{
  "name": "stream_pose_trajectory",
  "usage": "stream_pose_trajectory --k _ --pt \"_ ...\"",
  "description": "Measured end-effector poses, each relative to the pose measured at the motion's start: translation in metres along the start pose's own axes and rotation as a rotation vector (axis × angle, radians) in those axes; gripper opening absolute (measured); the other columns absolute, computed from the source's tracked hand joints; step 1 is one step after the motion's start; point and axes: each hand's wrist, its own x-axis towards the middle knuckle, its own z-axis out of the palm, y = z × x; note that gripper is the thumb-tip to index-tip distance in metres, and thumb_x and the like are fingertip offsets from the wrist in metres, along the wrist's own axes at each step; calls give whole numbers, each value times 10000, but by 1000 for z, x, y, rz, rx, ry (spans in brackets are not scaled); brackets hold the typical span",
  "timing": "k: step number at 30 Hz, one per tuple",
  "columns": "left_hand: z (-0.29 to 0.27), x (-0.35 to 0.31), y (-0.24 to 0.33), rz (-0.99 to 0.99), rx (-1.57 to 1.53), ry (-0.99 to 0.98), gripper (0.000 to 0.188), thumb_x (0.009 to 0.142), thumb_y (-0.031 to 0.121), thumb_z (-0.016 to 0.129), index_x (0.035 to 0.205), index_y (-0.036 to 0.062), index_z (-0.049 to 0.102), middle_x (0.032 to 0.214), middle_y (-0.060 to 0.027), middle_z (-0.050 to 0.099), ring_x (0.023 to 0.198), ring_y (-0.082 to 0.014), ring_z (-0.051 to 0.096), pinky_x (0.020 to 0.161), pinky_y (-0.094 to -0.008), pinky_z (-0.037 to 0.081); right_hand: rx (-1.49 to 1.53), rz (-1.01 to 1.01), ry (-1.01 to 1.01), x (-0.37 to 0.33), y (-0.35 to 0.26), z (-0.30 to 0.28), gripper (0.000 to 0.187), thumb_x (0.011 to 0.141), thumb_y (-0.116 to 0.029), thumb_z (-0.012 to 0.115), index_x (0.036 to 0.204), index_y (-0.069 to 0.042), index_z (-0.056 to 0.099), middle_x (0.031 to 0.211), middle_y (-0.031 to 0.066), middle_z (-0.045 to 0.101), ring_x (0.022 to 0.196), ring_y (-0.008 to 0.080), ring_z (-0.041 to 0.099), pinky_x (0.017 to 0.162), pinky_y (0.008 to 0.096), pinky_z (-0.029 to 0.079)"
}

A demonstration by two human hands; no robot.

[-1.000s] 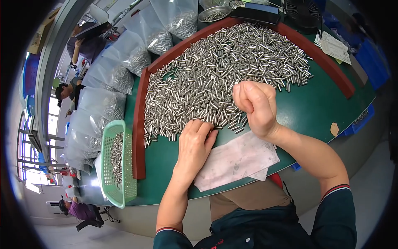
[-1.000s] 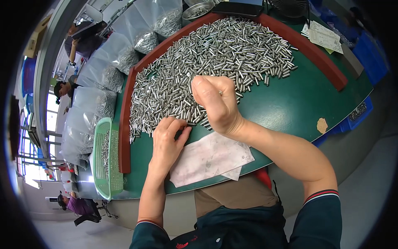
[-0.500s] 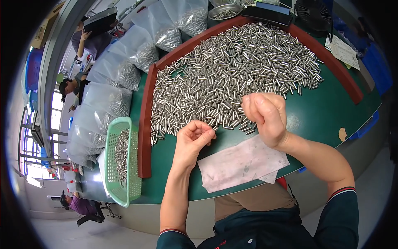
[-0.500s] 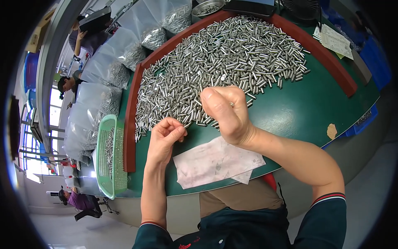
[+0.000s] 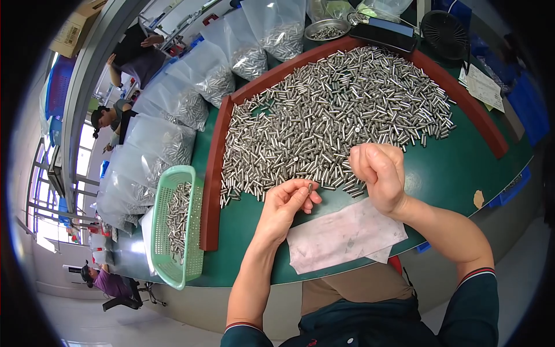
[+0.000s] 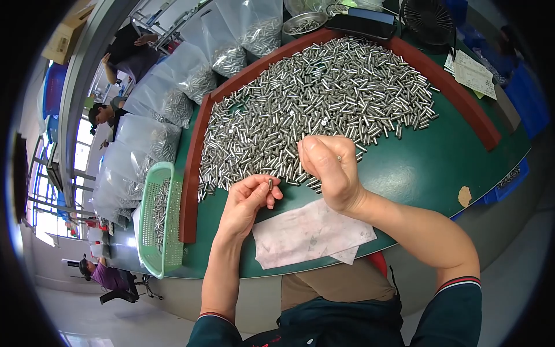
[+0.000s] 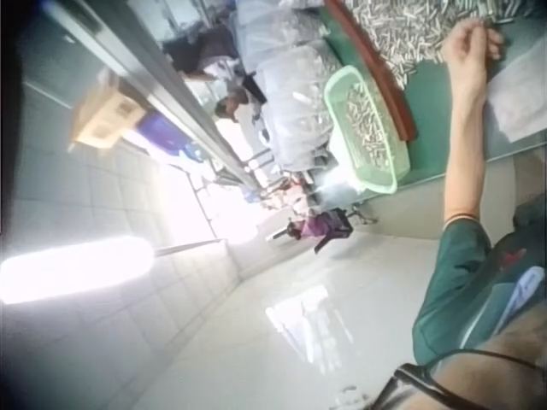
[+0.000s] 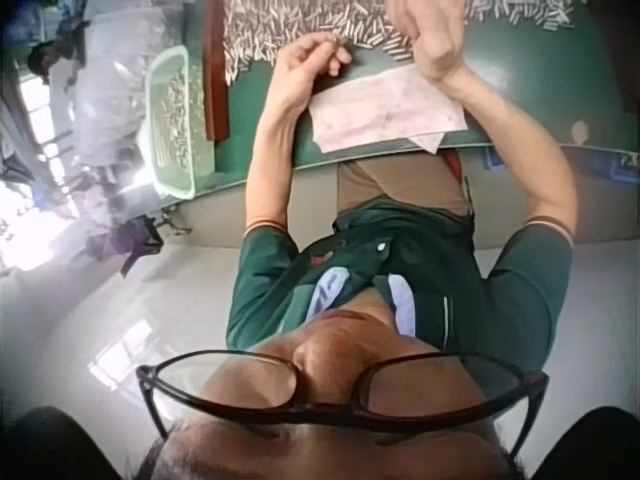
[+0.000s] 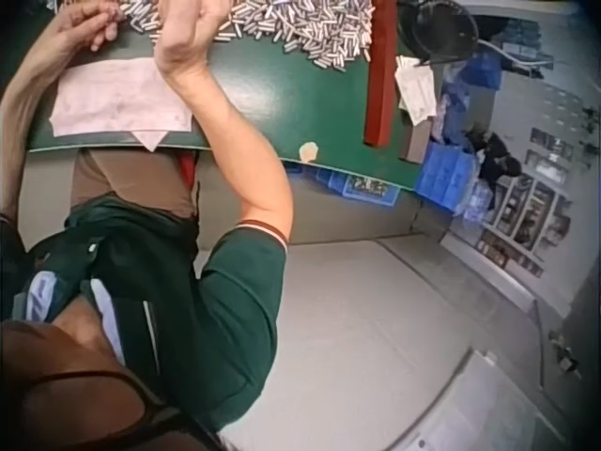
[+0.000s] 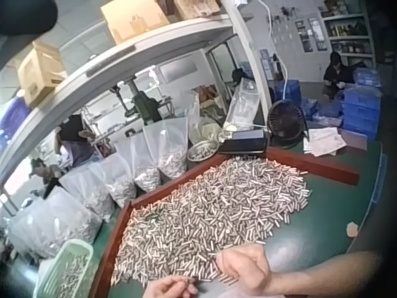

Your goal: The person is manually inspecting and sorting small metal pins at a factory workstation, placing selected ones into a basket.

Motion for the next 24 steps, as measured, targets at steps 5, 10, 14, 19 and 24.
stream_pose_trajectory --k 5,10,14,19,24 --pt "0 -1 3 -48 -102 0 211 874 144 481 985 -26 539 763 -68 586 613 -71 498 579 -189 426 -9 8 9 1 -3 1 384 849 -163 336 479 -80 277 440 0 288 427 89 251 427 244 215" --pt "-4 1 4 -90 -257 -8 226 884 158 466 1004 -22 531 782 -81 602 614 -69 509 574 -191 439 43 -30 -21 1 2 -3 371 862 -150 353 511 -36 309 477 -10 314 447 63 261 414 236 217" --pt "-9 2 2 -114 -334 -32 243 885 170 457 1003 -31 527 811 -111 610 622 -86 523 585 -204 460 42 -20 -24 1 4 -4 374 864 -156 355 512 -37 308 477 -10 314 446 62 259 413 237 216" --pt "-8 1 5 -141 -406 -26 251 882 161 452 1001 -50 519 847 -157 611 636 -106 539 599 -222 482 -32 11 12 1 0 0 381 844 -161 334 476 -80 279 438 2 290 426 88 252 423 243 210" --pt "-4 0 8 -103 -451 4 221 878 170 421 904 -24 524 848 -171 597 604 -115 515 560 -223 461 -42 19 13 1 0 -1 378 841 -160 332 475 -79 279 438 5 291 428 88 250 425 243 211"
